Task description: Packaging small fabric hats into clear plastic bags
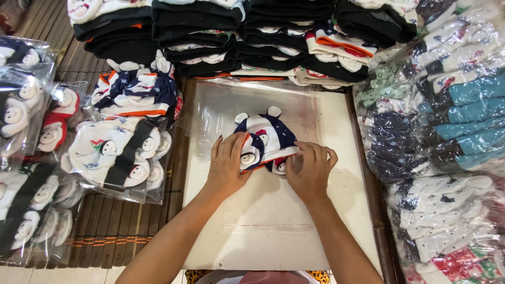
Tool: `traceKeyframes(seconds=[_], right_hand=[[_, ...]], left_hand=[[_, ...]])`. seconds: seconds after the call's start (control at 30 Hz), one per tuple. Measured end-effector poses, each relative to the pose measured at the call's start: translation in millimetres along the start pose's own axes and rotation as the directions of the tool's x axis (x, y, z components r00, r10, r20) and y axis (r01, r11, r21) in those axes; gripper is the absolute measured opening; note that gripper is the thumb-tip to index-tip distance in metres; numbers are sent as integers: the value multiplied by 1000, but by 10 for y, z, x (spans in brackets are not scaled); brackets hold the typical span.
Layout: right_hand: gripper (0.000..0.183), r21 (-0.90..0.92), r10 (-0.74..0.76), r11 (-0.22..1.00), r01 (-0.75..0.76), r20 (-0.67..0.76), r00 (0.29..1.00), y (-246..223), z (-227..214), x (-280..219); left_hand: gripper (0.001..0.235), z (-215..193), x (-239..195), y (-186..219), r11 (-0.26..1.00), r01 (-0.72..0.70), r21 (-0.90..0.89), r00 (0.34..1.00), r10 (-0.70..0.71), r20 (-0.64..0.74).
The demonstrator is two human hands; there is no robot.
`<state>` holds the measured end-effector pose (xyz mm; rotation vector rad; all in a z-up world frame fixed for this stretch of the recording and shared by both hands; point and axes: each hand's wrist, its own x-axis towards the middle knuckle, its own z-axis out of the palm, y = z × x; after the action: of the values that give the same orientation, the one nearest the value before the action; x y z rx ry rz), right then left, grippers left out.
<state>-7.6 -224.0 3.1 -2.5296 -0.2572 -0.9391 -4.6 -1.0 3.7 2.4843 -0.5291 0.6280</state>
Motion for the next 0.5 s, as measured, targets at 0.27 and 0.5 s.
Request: traceKeyframes(seconds=[0.27, 0.5], right_hand=[[19, 6, -279, 960, 279, -3, 960, 0, 126, -86], [13, 32, -183, 983, 181, 81, 980, -35, 48, -58]], left_hand=[[105, 45, -11, -31, 1000, 5, 1, 1000, -5, -14], [110, 44, 5, -31, 988, 142, -54, 989, -144, -29]])
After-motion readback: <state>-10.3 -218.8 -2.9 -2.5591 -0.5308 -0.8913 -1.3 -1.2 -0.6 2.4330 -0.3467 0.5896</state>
